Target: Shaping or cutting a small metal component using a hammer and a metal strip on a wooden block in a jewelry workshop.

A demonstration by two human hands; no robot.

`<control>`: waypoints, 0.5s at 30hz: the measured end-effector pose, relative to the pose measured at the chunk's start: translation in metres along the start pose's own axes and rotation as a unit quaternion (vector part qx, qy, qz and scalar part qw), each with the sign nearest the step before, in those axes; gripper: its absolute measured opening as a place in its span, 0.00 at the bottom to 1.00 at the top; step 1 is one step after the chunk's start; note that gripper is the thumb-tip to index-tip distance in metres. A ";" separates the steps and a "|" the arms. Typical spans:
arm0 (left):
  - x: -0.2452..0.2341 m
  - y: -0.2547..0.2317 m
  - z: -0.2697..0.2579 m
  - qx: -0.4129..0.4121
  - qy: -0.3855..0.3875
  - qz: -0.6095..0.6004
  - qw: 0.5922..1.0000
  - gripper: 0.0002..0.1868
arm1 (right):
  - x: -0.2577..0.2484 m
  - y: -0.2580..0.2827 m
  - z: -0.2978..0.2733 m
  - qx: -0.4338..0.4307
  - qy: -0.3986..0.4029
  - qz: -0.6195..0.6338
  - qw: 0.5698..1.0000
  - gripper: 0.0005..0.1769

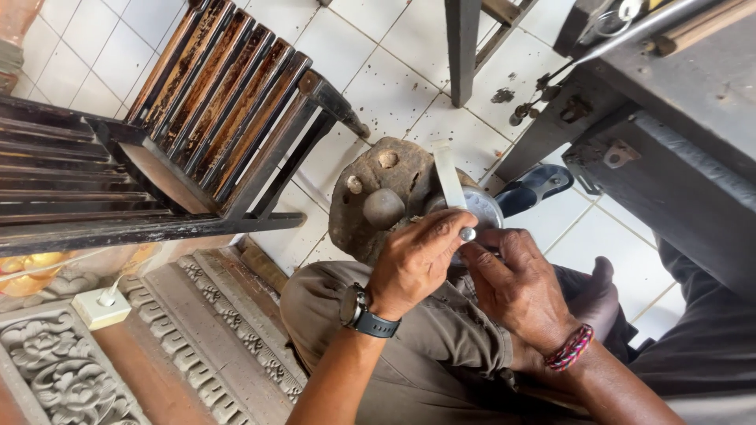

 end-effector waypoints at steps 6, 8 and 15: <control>-0.001 0.006 -0.003 0.046 0.015 0.063 0.997 0.10 | -0.012 0.011 0.002 0.056 0.027 0.020 0.998 0.06; -0.003 0.000 -0.003 0.036 0.044 0.062 0.996 0.09 | -0.031 0.011 -0.001 0.053 0.057 0.031 0.996 0.11; -0.003 0.007 -0.008 0.044 0.044 0.126 0.990 0.05 | -0.128 0.023 -0.004 0.051 0.077 0.016 0.996 0.15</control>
Point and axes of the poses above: each hand's wrist, its own z-axis towards the middle knuckle, its own x-axis out of the palm, y = z × x, the point moved 1 cm from there along z, towards the middle knuckle, and after that the axes turned 13 degrees about -z, right-handed, at the moved point
